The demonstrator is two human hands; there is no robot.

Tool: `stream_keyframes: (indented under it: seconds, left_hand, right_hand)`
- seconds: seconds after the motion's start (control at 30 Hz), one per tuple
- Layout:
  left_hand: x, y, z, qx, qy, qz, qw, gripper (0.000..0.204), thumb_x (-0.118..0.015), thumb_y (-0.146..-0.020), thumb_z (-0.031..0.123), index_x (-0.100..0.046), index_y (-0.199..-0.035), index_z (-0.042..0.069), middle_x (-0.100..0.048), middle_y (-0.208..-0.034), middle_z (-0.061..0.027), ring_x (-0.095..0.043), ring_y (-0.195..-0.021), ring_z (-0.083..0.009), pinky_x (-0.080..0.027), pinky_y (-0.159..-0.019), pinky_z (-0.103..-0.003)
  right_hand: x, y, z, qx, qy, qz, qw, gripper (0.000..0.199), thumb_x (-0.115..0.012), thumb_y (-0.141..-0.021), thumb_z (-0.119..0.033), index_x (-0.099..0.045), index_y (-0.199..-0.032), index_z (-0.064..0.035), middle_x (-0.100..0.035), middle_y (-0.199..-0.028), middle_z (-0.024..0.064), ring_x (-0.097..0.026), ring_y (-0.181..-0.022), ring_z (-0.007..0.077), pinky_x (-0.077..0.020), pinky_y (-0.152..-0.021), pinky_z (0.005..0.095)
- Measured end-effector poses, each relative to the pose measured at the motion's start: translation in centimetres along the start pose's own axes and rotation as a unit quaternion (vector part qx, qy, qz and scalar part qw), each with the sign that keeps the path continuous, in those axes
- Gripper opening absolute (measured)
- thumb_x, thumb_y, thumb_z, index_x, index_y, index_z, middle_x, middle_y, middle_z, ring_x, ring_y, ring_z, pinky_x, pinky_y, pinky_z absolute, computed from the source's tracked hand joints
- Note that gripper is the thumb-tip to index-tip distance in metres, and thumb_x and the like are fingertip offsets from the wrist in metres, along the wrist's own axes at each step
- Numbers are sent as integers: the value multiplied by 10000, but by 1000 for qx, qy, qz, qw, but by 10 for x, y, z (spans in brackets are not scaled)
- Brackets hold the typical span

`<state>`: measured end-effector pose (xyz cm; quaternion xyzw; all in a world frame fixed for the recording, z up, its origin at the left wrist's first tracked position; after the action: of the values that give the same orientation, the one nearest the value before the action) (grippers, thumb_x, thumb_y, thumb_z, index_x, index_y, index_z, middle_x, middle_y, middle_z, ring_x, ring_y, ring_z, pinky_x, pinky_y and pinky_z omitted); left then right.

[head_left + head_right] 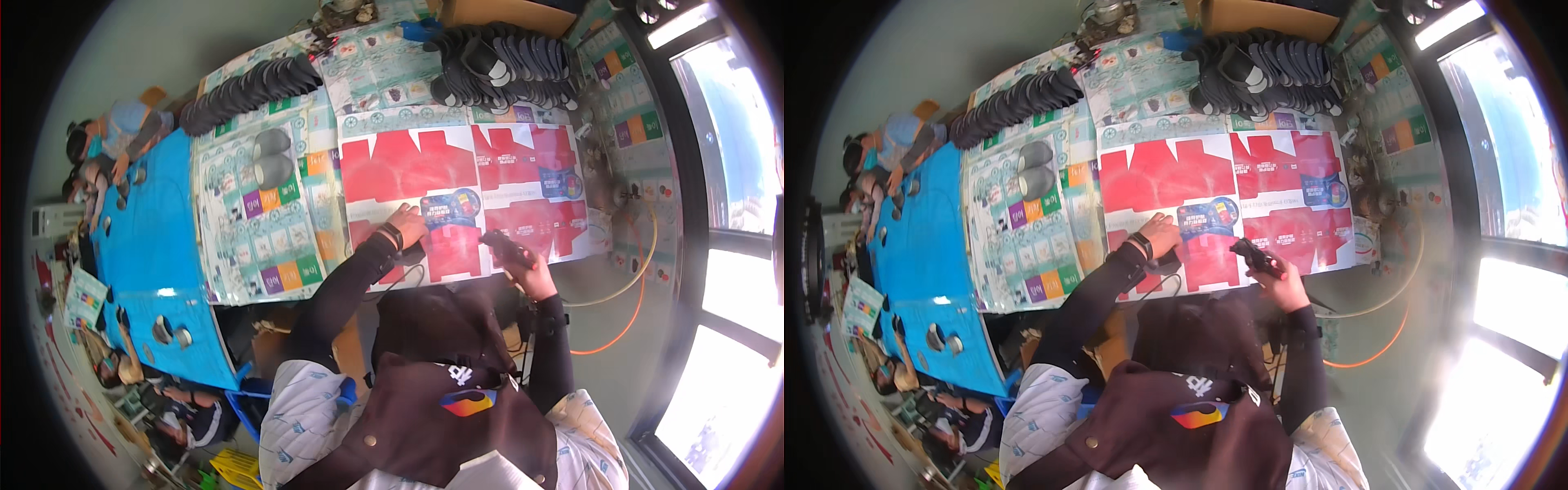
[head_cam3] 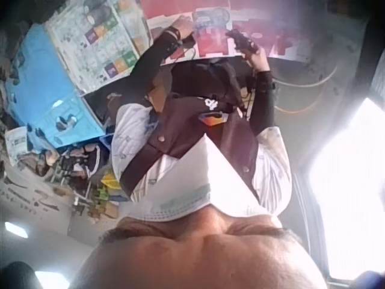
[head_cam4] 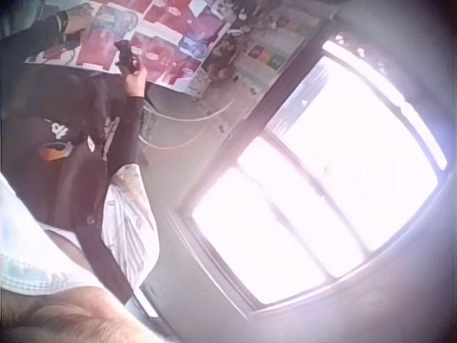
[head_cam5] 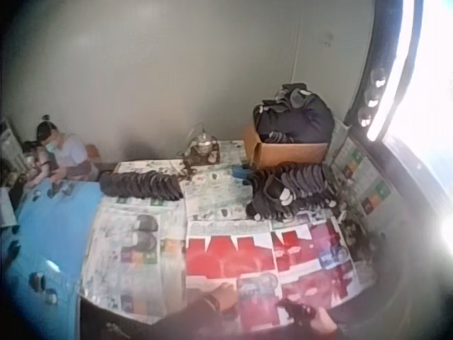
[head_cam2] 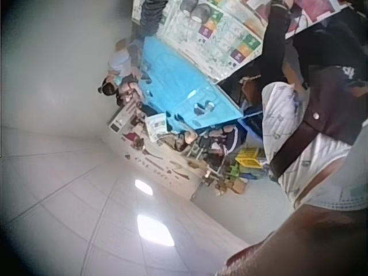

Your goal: Manually applying glue or treatment to shoe components using a hand-held tool.

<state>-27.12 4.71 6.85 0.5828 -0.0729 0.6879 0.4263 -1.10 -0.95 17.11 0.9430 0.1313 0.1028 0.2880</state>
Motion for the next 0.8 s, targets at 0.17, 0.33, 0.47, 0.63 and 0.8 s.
stream_keyframes:
  seconds: [0.17,0.33,0.47,0.63,0.8]
  left_hand:
    - [-8,102,-11,296,198,474,805,417,-778,-772,114,-640,-1157,29,-666,-1155,-168,-582,-1168,-378,-453,-1003,-467]
    - [-123,196,30,301,517,248,762,477,-795,-873,276,-596,-1234,35,-723,-1078,-116,-701,-996,-237,-550,-869,-365]
    - [-154,255,38,347,412,41,841,417,-765,-874,339,-676,-1148,38,-734,-1106,-159,-706,-1027,-308,-546,-906,-422]
    - [-141,217,-12,412,296,212,835,398,-700,-913,338,-638,-1100,-7,-700,-990,-236,-674,-963,-407,-542,-819,-463]
    - [-153,114,-48,362,520,354,688,448,-716,-926,253,-573,-1243,-29,-698,-1067,-149,-683,-960,-272,-542,-842,-403]
  right_hand:
    - [-5,-3,0,12,15,-62,998,442,-670,-877,-58,-590,-1310,-28,-750,-1004,48,-641,-787,78,-523,-561,249]
    - [-1,-4,11,17,7,-64,998,377,-684,-847,-99,-661,-1218,-39,-741,-976,36,-624,-744,78,-534,-543,262]
    - [-12,-4,12,21,29,-64,997,354,-693,-843,-122,-674,-1181,-22,-728,-913,39,-628,-712,92,-534,-538,267]
    - [-62,-9,1,42,151,-127,980,378,-717,-832,-183,-662,-1170,-24,-647,-736,97,-651,-700,138,-505,-577,363]
    - [-109,-28,-20,103,222,-80,966,279,-630,-826,-158,-665,-1078,-43,-676,-886,253,-634,-870,485,-508,-736,501]
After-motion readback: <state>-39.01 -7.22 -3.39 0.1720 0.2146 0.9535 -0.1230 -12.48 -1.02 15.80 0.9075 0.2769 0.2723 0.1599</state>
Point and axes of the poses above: each hand's wrist, its own y-axis away from the middle knuckle, its own x-axis out of the back of the hand, z = x × y, the point moved 8 cm from there along -y, towards the middle knuckle
